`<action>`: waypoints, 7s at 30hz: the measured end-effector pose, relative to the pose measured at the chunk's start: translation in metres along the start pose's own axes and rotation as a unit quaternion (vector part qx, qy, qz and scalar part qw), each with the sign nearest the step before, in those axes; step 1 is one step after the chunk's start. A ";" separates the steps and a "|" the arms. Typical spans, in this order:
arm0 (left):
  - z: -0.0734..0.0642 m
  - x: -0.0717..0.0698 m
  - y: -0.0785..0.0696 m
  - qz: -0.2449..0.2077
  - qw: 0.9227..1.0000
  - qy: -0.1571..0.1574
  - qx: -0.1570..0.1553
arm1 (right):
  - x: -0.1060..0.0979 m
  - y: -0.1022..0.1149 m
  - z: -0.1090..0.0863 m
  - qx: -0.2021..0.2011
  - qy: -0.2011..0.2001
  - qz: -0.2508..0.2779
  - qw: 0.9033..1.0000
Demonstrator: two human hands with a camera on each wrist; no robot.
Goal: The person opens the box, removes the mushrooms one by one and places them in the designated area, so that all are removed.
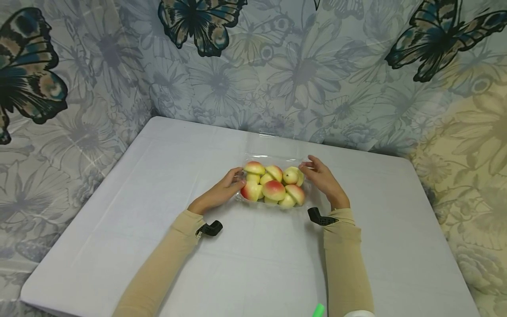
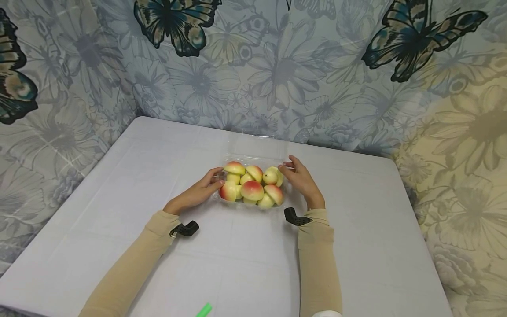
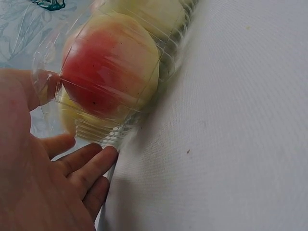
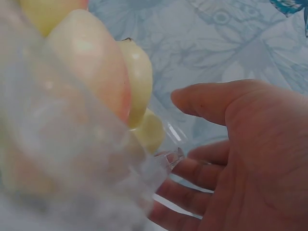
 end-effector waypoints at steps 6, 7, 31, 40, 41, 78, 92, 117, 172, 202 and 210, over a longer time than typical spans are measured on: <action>-0.003 0.000 0.001 0.001 1.000 -0.001 -0.003 | 0.002 -0.011 0.003 0.014 0.004 -0.024 1.000; -0.004 0.000 0.001 0.002 1.000 -0.002 -0.004 | 0.002 -0.011 0.002 0.015 0.005 -0.025 1.000; 0.002 -0.001 0.003 -0.012 1.000 -0.001 -0.021 | -0.026 0.029 -0.029 -0.086 -0.108 -0.043 0.989; 0.002 -0.007 0.007 -0.025 1.000 -0.012 -0.013 | -0.009 0.075 -0.037 -0.140 -0.066 -0.093 0.984; 0.002 -0.007 0.007 -0.028 0.999 -0.013 -0.012 | -0.006 0.079 -0.039 -0.143 -0.061 -0.096 0.983; 0.001 -0.007 0.012 -0.040 0.998 -0.042 -0.037 | 0.074 0.077 -0.056 -0.225 0.096 -0.271 0.931; 0.001 -0.007 0.010 -0.031 0.998 -0.048 -0.020 | 0.080 0.067 -0.052 -0.201 0.092 -0.307 0.926; 0.001 -0.006 0.007 -0.047 0.998 -0.042 -0.007 | 0.081 0.069 -0.047 -0.216 0.065 -0.340 0.913; -0.001 -0.006 0.007 -0.015 0.998 -0.051 -0.016 | 0.036 0.105 -0.058 -0.255 0.057 -0.163 0.951; -0.001 -0.003 0.007 -0.028 0.998 -0.053 -0.022 | -0.007 0.115 -0.072 -0.232 0.007 -0.124 0.965; -0.001 -0.004 0.008 -0.029 0.998 -0.051 -0.017 | -0.019 0.113 -0.072 -0.222 -0.005 -0.123 0.967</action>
Point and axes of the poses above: each hand's wrist, its own z-axis towards the middle knuckle, its own x-axis out of the palm, y = z × x, the point moved 7 cm from there along z, towards the middle knuckle, and after that the axes turned 2 degrees about y, right-handed, at the moved point
